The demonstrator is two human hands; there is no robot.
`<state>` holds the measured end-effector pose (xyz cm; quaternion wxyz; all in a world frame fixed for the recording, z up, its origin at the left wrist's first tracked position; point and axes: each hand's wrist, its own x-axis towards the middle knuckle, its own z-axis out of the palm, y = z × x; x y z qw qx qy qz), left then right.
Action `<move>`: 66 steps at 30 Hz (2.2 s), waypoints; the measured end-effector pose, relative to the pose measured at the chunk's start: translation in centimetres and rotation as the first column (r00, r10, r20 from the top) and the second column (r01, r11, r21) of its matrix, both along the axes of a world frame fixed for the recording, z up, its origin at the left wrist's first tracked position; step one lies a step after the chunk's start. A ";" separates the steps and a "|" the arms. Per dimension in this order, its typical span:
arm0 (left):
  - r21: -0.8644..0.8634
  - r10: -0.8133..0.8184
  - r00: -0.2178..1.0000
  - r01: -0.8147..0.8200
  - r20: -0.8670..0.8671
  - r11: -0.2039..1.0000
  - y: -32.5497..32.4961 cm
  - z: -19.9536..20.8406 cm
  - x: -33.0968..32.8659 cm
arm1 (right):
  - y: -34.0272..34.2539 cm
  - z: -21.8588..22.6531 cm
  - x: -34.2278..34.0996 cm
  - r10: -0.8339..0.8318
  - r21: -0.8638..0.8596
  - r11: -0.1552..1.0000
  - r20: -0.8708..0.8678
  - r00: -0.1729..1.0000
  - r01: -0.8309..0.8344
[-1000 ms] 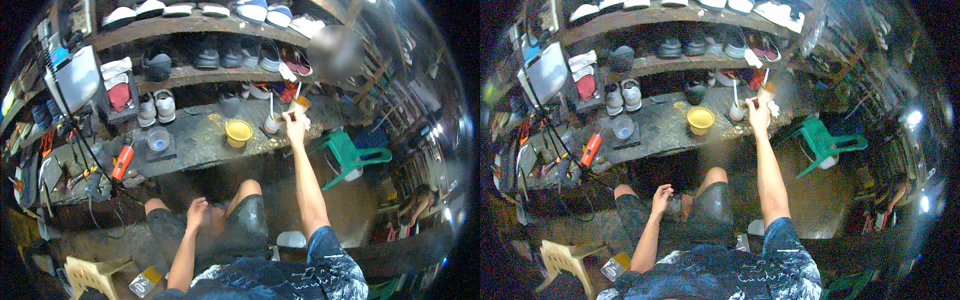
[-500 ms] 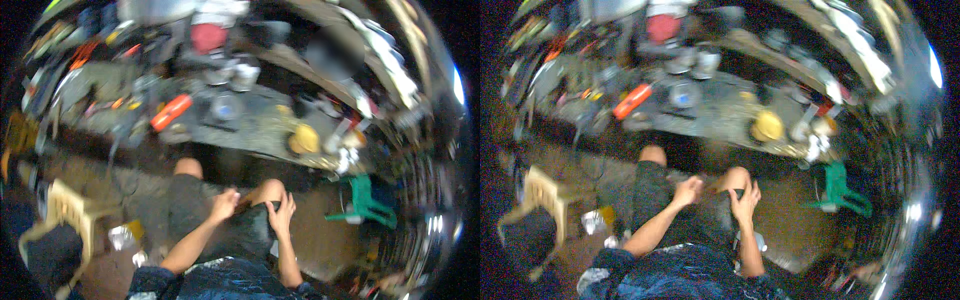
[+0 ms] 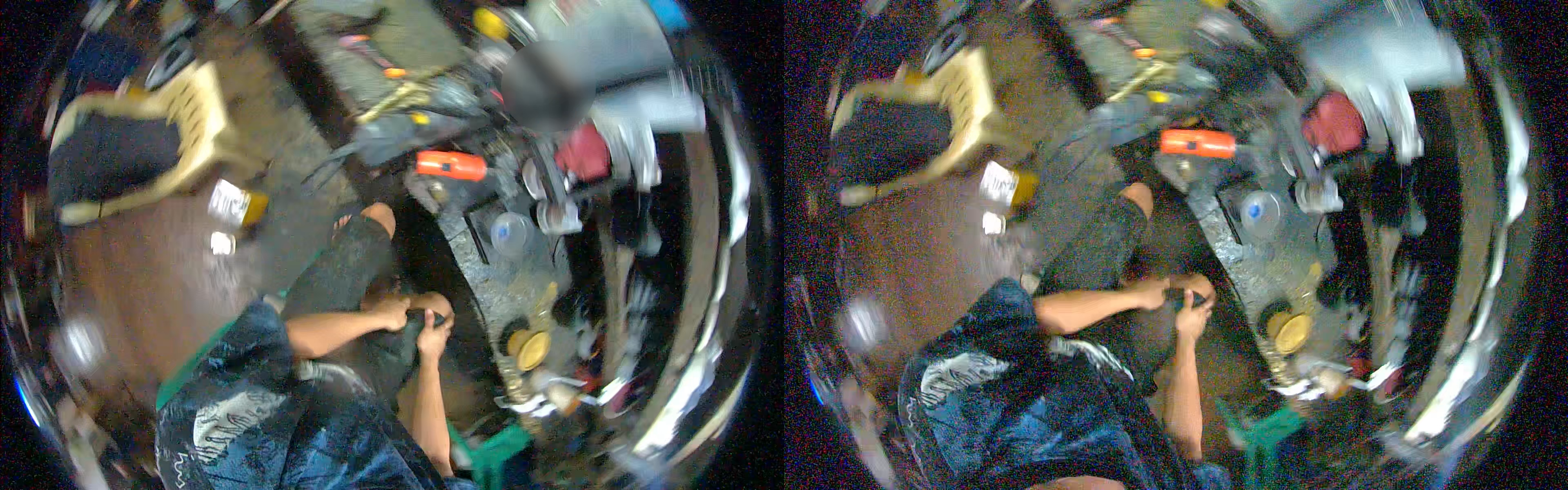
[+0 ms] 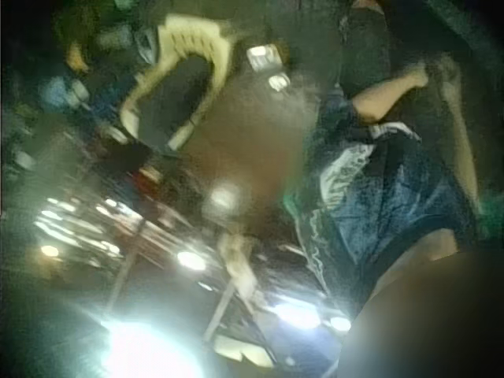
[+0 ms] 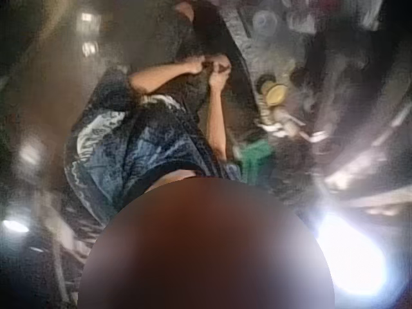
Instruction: The person holds a black Nike sneaker and uses a small brush to apply a clear or light-colored liquid along the white sole edge and upper. The person repeatedly dips the brush into a small container and continues painting the shoe's perimeter. The person then places the shoe down and walks away from the workbench.
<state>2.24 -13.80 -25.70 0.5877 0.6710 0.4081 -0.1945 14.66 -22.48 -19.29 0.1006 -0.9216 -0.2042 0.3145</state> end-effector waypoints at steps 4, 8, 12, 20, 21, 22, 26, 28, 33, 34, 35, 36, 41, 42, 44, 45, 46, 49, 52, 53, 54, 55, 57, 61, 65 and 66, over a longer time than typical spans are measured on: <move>0.016 0.195 0.975 -0.198 0.108 0.980 3.0 5.6 0.2 | 2.4 5.2 2.1 0.342 -0.148 0.909 -0.272 0.899 -0.390; -0.249 0.801 0.540 -0.764 0.260 0.595 7.3 14.1 -4.9 | 7.0 13.0 2.4 0.439 -0.232 0.733 -0.557 0.705 -0.639; -0.019 0.960 0.222 -0.973 0.171 0.229 10.2 21.0 -14.4 | 14.3 19.0 1.1 0.525 -0.240 0.524 -0.665 0.532 -0.817; 0.418 0.929 -0.334 -0.829 0.162 -0.371 -1.6 20.8 -24.5 | 25.1 22.6 -1.0 0.653 0.220 0.360 -0.754 0.076 -0.907; 0.442 0.899 -0.399 -0.783 0.182 -0.438 -4.9 19.3 -24.3 | 26.0 22.0 -1.5 0.666 0.245 0.245 -0.746 -0.022 -0.938; 0.593 0.965 -0.191 -0.762 0.182 -0.262 -8.8 17.9 -24.3 | 26.8 21.5 -2.2 0.633 0.326 0.104 -0.750 -0.191 -0.940; 0.444 0.929 -0.361 -0.847 -0.075 -0.293 -19.8 12.7 -19.5 | 28.8 20.7 -5.5 0.813 0.125 -0.243 -0.514 -0.273 -0.962; 0.313 0.753 -0.622 -0.775 -0.218 -0.549 -21.8 11.5 -16.0 | 29.6 21.6 -7.9 0.750 0.234 -0.575 -0.232 -0.620 -0.784; 0.456 0.707 -0.654 -0.733 -0.269 -0.504 -19.4 11.3 -6.3 | 34.8 23.3 -16.3 0.737 0.118 -0.562 -0.377 -0.561 -0.819; 0.446 0.591 -0.730 -0.680 -0.343 -0.582 -17.7 11.7 -5.2 | 35.9 23.2 -17.7 0.749 0.194 -0.498 -0.395 -0.532 -0.845; 0.437 0.505 -0.804 -0.594 -0.313 -0.675 -16.2 11.6 -5.7 | 36.9 22.8 -19.7 0.727 0.210 -0.528 -0.388 -0.566 -0.823; 0.349 0.406 -0.855 -0.506 -0.322 -0.789 -14.5 11.8 -5.7 | 38.1 22.5 -21.5 0.711 0.196 -0.587 -0.340 -0.616 -0.786; 0.395 0.447 -0.889 -0.447 -0.097 -0.803 -8.6 12.3 -17.3 | 42.8 22.1 -30.1 0.378 0.139 -0.871 -0.422 -0.824 -0.470; 0.404 0.461 -0.887 -0.418 0.012 -0.814 -8.3 12.9 -20.7 | 43.5 22.0 -32.4 0.433 -0.029 -0.873 -0.506 -0.746 -0.487; 0.327 0.553 -0.771 -0.458 0.317 -0.826 -8.6 15.7 -27.0 | 45.3 22.3 -36.0 0.170 0.295 -0.882 -0.527 -0.832 -0.367; 0.312 0.637 -0.693 -0.556 0.338 -0.771 -8.8 17.9 -29.6 | 45.9 22.2 -37.9 0.078 0.375 -0.861 -0.569 -0.818 -0.343; 0.406 0.758 -0.580 -0.642 0.298 -0.650 -9.1 20.3 -32.2 | 46.3 22.1 -39.8 -0.034 0.461 -0.835 -0.587 -0.809 -0.299; 0.394 0.804 -0.590 -0.724 0.070 -0.566 -10.1 27.0 -37.4 | 46.1 21.1 -45.2 -0.202 0.423 -0.903 -0.570 -0.796 -0.074; 0.308 0.599 -0.773 -0.529 0.209 -0.791 -8.9 28.9 -38.8 | 45.3 21.0 -50.5 0.156 0.021 -0.963 -0.772 -0.616 -0.269; 0.330 0.473 -0.840 -0.382 0.267 -0.863 -8.3 28.4 -38.6 | 44.9 21.3 -52.0 0.258 -0.110 -0.955 -0.765 -0.590 -0.276; 0.349 0.433 -0.858 -0.330 0.276 -0.877 -6.6 27.6 -37.9 | 44.1 21.6 -53.7 0.281 -0.176 -0.952 -0.827 -0.488 -0.249; 0.415 0.366 -0.890 -0.235 0.272 -0.879 -5.4 26.4 -37.2 | 43.4 22.0 -55.4 0.219 -0.101 -0.951 -0.887 -0.407 -0.293; 0.510 0.509 -0.860 -0.447 -0.021 -0.734 -3.1 24.1 -36.3 | 41.5 22.7 -58.5 0.160 -0.068 -0.925 -0.962 -0.220 -0.374; 0.380 0.188 -0.975 -0.132 0.115 -0.915 -2.0 21.1 -40.1 | 34.3 23.5 -64.1 0.133 0.132 -0.909 -0.808 -0.575 -0.396; 0.257 -0.061 -0.997 0.044 -0.056 -0.965 -5.3 17.7 -48.0 | 24.2 25.3 -72.3 0.183 0.209 -0.890 -0.648 -0.739 -0.404; 0.316 -0.121 -0.983 0.074 -0.135 -0.946 -6.2 16.3 -50.2 | 22.2 26.0 -74.8 0.186 0.190 -0.909 -0.614 -0.767 -0.372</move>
